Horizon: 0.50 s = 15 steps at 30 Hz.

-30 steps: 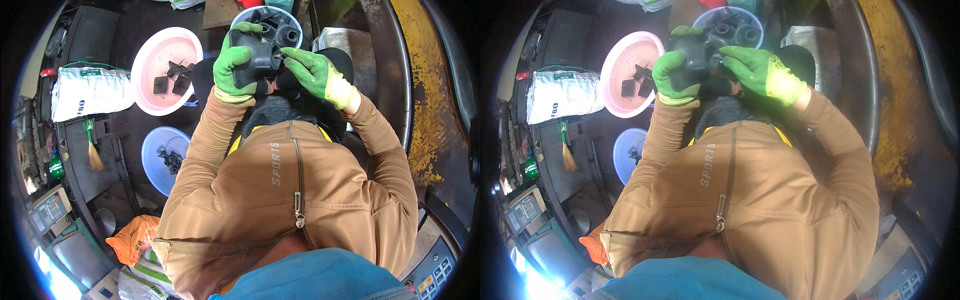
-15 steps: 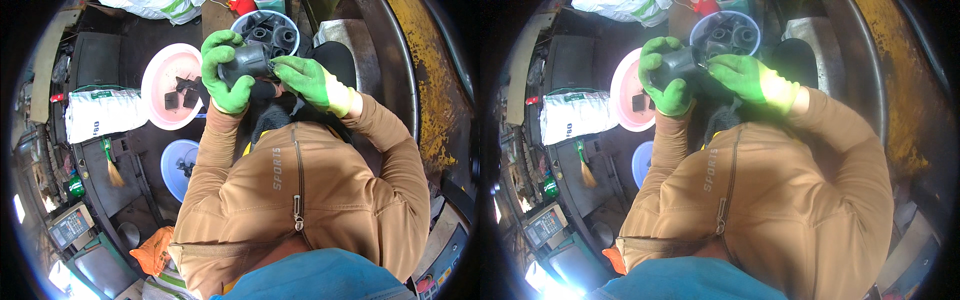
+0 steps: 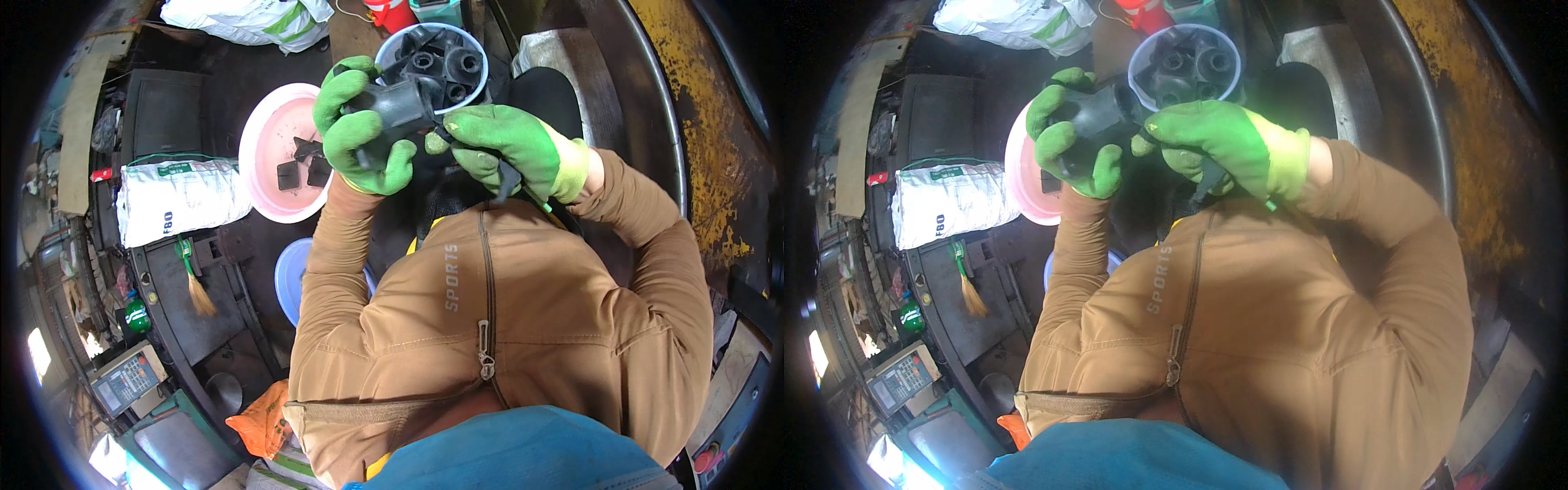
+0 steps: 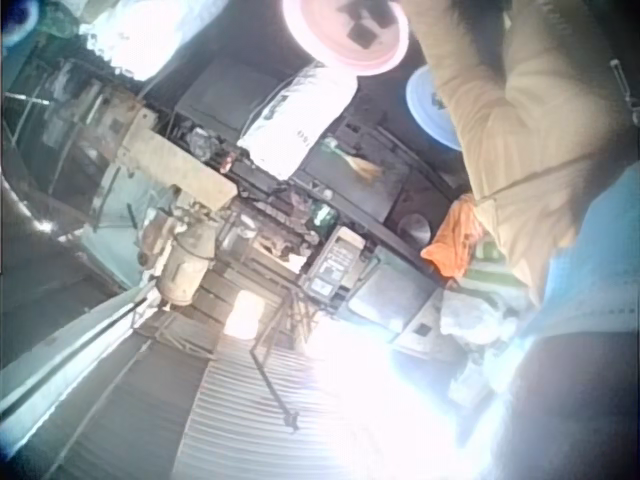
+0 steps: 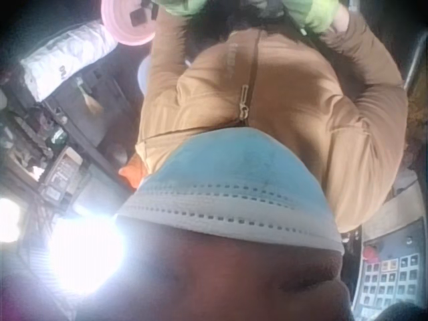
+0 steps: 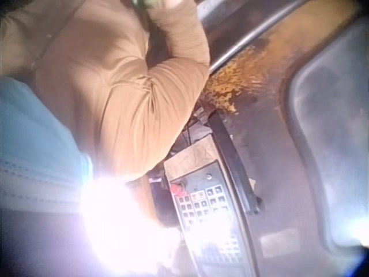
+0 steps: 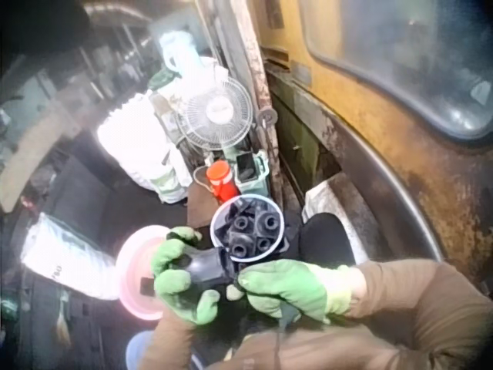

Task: The person sits on the floor and repeatedly picks up black rubber parts from a blue basin, trims small protrusions from their edges by hand, and places the trimmed pieces into a pink basin. The cycle continues with multiple parts throughout the clip.

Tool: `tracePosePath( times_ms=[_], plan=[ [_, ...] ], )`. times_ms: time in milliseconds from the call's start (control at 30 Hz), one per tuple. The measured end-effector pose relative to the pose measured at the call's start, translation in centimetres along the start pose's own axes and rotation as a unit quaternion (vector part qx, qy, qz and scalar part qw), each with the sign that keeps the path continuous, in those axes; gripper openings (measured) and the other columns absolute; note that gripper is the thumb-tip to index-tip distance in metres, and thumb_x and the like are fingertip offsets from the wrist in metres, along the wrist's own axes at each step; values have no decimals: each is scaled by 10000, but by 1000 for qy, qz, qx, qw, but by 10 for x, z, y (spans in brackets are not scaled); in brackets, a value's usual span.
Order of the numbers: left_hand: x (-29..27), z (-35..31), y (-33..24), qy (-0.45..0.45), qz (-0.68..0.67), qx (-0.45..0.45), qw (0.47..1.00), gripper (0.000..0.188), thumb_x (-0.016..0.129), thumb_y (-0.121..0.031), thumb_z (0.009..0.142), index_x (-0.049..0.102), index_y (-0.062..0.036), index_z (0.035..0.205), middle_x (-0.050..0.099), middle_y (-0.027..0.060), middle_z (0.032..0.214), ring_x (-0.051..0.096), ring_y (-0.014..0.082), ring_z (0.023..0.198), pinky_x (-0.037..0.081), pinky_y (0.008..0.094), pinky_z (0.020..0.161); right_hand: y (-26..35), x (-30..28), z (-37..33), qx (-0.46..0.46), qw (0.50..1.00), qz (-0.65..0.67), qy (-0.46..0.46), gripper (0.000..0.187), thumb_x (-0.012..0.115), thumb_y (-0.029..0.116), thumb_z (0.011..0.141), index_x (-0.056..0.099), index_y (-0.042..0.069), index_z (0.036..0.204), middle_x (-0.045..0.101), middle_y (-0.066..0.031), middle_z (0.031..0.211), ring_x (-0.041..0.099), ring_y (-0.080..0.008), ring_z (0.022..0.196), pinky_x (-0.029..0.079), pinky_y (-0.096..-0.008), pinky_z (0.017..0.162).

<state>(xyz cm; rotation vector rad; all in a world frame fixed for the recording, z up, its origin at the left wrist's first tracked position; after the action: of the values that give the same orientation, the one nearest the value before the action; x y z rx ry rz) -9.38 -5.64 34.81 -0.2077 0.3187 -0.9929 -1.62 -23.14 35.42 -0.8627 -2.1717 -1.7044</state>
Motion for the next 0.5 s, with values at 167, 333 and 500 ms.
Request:
tracePosePath(
  times_ms=[167,333,500],
  plan=[
    [15,-10,1,-76,19,-99,992,947,731,-271,743,171,-82,1484,277,199,1476,433,365,1283,387,495,1064,16,-10,24,-103,984,-132,-61,427,534,287,992,566,-30,1277,509,13,687,486,-71,656,422,-222,632],
    [36,-2,-15,146,-83,-290,942,985,748,-361,783,171,-62,1523,325,165,1495,391,335,1347,319,477,1134,30,-34,29,-144,944,-294,-39,460,568,271,967,556,12,1347,627,-37,878,526,-78,730,441,-245,683],
    [37,-20,8,-317,-561,-382,663,661,579,-457,939,399,-88,1458,530,103,1377,455,272,1314,326,484,1137,30,-49,46,-184,893,-405,-75,376,566,214,945,612,101,1301,649,-125,1237,635,-209,1099,491,-337,949]
  ],
)
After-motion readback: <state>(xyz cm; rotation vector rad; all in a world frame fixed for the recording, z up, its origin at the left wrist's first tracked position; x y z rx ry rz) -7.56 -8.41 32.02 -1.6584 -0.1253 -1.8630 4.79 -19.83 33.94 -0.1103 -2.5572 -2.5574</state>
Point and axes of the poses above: each hand's wrist, its own z-axis towards the middle knuckle, its own x-axis out of the palm, y = z × x, the point moved 4 cm from there along z, towards the middle knuckle
